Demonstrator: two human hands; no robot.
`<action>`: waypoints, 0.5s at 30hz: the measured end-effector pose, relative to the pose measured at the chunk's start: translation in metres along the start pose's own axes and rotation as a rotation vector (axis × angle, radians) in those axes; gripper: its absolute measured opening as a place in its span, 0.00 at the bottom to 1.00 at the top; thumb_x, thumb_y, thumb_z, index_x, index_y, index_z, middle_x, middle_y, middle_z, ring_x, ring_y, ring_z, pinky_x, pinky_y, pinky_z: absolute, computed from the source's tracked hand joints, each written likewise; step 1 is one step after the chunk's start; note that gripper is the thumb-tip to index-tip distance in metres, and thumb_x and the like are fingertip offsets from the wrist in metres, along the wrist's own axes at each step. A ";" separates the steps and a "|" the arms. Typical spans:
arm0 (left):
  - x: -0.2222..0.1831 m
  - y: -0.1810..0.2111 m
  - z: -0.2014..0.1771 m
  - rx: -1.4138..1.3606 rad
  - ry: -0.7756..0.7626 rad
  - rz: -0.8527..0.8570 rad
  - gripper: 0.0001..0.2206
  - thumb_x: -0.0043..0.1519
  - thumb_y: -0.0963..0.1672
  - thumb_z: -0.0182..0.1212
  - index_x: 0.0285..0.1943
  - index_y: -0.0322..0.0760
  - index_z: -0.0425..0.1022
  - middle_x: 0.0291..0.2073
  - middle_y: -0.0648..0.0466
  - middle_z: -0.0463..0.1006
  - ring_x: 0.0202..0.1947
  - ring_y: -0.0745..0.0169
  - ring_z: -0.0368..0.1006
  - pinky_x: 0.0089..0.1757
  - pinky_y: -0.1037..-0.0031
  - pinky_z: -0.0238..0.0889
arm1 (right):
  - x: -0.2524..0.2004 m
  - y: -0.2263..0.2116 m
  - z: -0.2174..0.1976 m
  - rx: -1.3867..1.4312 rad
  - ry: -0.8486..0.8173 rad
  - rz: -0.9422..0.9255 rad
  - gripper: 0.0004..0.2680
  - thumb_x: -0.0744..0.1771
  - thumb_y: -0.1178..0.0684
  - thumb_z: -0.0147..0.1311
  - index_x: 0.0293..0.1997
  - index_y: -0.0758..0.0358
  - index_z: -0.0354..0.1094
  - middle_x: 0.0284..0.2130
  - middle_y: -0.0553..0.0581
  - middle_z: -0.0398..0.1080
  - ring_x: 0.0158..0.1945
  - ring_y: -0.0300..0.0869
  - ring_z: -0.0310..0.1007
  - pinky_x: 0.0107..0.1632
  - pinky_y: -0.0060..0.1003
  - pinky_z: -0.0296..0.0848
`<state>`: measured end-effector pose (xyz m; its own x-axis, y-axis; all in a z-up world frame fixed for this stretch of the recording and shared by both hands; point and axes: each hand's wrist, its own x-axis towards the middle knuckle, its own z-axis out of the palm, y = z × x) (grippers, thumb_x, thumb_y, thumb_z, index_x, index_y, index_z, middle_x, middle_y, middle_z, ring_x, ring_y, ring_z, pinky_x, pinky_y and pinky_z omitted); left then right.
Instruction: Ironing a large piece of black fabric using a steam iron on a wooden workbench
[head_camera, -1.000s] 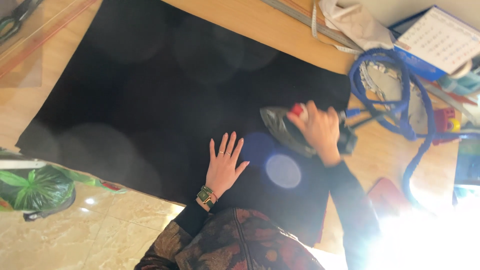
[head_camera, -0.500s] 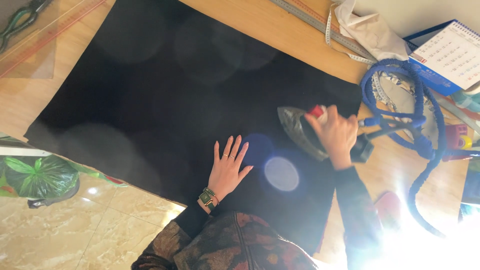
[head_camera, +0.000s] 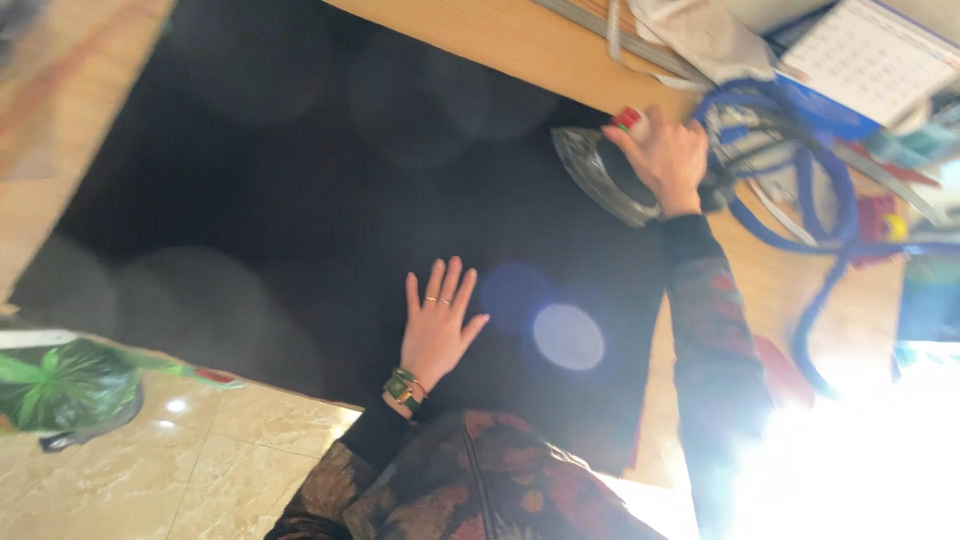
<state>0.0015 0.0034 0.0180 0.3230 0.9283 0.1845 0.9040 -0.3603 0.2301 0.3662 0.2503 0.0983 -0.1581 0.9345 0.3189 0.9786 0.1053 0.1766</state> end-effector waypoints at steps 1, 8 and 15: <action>0.004 0.001 -0.004 -0.015 -0.009 0.018 0.32 0.67 0.59 0.48 0.77 0.46 0.57 0.77 0.45 0.53 0.76 0.45 0.49 0.67 0.36 0.38 | 0.005 0.004 0.003 -0.015 -0.013 0.016 0.28 0.70 0.15 0.45 0.44 0.54 0.70 0.21 0.66 0.76 0.31 0.58 0.82 0.44 0.44 0.67; 0.003 0.001 -0.014 0.079 0.036 0.037 0.31 0.69 0.59 0.43 0.77 0.44 0.60 0.75 0.46 0.58 0.74 0.44 0.53 0.66 0.39 0.45 | -0.020 0.001 0.012 -0.031 -0.025 -0.047 0.26 0.71 0.19 0.49 0.39 0.56 0.68 0.18 0.61 0.70 0.25 0.62 0.71 0.28 0.54 0.67; 0.000 -0.003 0.005 0.061 -0.046 0.005 0.32 0.70 0.60 0.38 0.80 0.49 0.52 0.79 0.47 0.49 0.79 0.47 0.43 0.68 0.36 0.32 | -0.111 -0.045 -0.072 0.018 -0.024 -0.187 0.25 0.66 0.17 0.48 0.34 0.51 0.64 0.15 0.60 0.71 0.26 0.52 0.77 0.40 0.39 0.71</action>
<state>0.0004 0.0049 0.0125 0.3386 0.9303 0.1414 0.9174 -0.3598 0.1700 0.3305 0.1177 0.1222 -0.3348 0.9059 0.2594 0.9346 0.2840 0.2142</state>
